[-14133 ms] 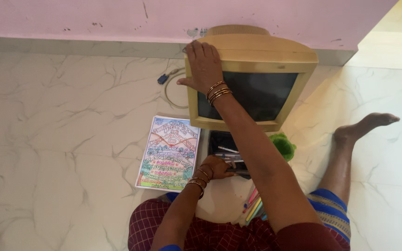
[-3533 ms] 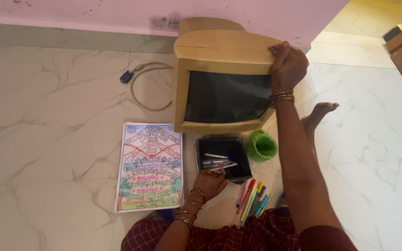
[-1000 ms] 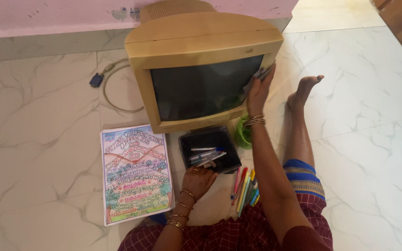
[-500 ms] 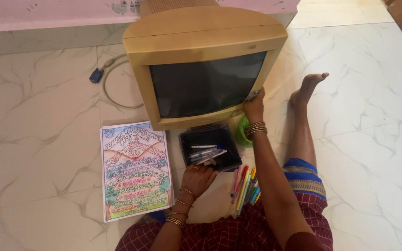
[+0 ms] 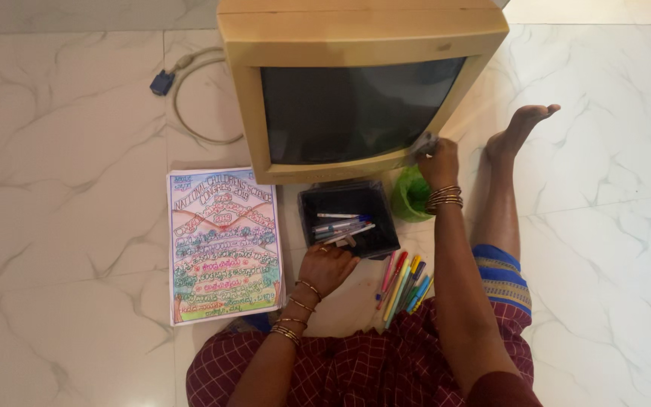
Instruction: The person sits on the floor and wipes the screen and casing of a beige CRT monitor using a cloth. The person repeatedly wipes the screen surface and the plastic housing while seated.
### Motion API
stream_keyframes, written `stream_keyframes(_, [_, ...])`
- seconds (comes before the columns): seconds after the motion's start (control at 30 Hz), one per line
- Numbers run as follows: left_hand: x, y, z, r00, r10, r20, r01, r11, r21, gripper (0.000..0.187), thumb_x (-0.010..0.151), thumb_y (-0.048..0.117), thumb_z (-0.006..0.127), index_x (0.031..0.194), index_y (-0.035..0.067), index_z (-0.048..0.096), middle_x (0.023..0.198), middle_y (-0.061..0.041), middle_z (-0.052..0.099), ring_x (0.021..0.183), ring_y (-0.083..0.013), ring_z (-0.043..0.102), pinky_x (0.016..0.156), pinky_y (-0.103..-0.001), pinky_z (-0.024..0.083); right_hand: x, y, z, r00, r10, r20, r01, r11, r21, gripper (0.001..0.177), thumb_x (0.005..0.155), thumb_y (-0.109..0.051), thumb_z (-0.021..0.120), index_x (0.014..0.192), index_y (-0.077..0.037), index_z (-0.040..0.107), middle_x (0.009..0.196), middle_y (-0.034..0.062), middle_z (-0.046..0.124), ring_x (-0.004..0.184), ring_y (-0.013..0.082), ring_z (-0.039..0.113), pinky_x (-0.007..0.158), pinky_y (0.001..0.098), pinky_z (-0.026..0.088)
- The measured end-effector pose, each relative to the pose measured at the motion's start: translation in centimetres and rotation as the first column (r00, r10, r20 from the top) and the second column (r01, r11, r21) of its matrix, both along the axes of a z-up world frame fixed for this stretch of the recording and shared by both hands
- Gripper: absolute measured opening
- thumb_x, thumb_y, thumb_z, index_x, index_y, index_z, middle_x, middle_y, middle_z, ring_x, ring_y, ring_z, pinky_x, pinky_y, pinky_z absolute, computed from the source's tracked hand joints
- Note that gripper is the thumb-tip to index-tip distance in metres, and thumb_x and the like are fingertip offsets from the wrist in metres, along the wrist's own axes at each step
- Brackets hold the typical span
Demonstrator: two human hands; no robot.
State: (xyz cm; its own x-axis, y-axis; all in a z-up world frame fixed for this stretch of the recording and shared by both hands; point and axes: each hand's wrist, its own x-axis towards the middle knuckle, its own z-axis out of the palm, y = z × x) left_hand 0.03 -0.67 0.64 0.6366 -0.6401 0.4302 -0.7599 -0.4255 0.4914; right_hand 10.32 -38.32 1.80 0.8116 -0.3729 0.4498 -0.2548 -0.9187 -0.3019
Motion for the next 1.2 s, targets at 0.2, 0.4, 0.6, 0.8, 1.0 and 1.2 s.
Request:
stream_keyframes(0.2, [0.1,0.1,-0.1,0.999,-0.017,-0.04,0.017,1.0,0.002,0.036,0.1,0.037,0.065,0.073,0.013,0.067,0.072,-0.005,0.07,0.068,-0.0219,0.066,0.074,-0.039,0.049,-0.3,1.4,0.8,0.961,-0.199,-0.19,0.243,0.939,0.242,0.031,0.088,-0.017,0.069,0.118,-0.007,0.069,0.101,0.0217,0.074,0.095,0.04,0.071,0.083,0.0477,0.057])
stream_keyframes(0.4, [0.1,0.1,-0.2,0.999,-0.023,-0.037,0.024,0.999,0.022,0.034,0.101,0.038,0.062,0.077,0.013,0.068,0.074,-0.005,0.071,0.069,-0.0225,0.066,0.076,-0.039,0.049,-1.0,3.6,0.9,0.987,-0.154,-0.039,0.159,0.962,0.222,0.047,0.089,-0.011,0.067,0.134,0.003,0.06,0.099,0.0258,0.073,0.088,0.0412,0.071,0.077,0.0478,0.057])
stream_keyframes(0.6, [-0.1,0.1,-0.2,1.0,-0.013,0.003,0.013,0.997,0.072,0.035,0.1,0.039,0.062,0.076,0.014,0.069,0.075,-0.006,0.071,0.069,-0.0225,0.067,0.076,-0.039,0.049,-2.1,9.9,4.1,0.936,-0.244,0.255,0.154,0.932,0.328,0.024,0.089,-0.01,0.067,0.112,-0.002,0.066,0.107,0.0176,0.072,0.09,0.0308,0.074,0.077,0.0391,0.058])
stream_keyframes(0.8, [-0.1,0.1,-0.5,0.999,-0.029,-0.042,0.033,0.996,0.08,0.037,0.102,0.038,0.061,0.076,0.013,0.07,0.073,-0.006,0.071,0.068,-0.0223,0.067,0.074,-0.039,0.049,-3.1,14.9,4.0,0.941,0.127,0.313,-0.131,0.991,-0.009,0.021,0.085,0.004,0.064,0.105,-0.003,0.062,0.111,0.0191,0.062,0.1,0.0379,0.064,0.088,0.0447,0.054])
stream_keyframes(1.0, [0.0,0.1,-0.3,1.0,-0.02,-0.013,0.021,0.999,0.048,0.037,0.101,0.038,0.061,0.075,0.013,0.071,0.073,-0.007,0.071,0.068,-0.0228,0.067,0.075,-0.039,0.05,-3.0,11.9,4.6,0.973,-0.121,0.199,0.078,0.975,0.21,0.019,0.087,0.005,0.064,0.104,-0.001,0.057,0.102,0.0189,0.059,0.092,0.0379,0.062,0.082,0.0474,0.051])
stream_keyframes(1.2, [0.0,0.2,-0.4,0.997,-0.025,-0.077,0.03,0.998,0.063,0.037,0.102,0.039,0.061,0.077,0.013,0.072,0.074,-0.007,0.072,0.068,-0.0239,0.068,0.075,-0.04,0.049,-2.4,17.1,1.8,0.917,0.212,0.338,-0.231,0.973,0.016,0.02,0.082,0.007,0.067,0.097,-0.003,0.057,0.102,0.0167,0.058,0.093,0.0367,0.062,0.08,0.0454,0.051])
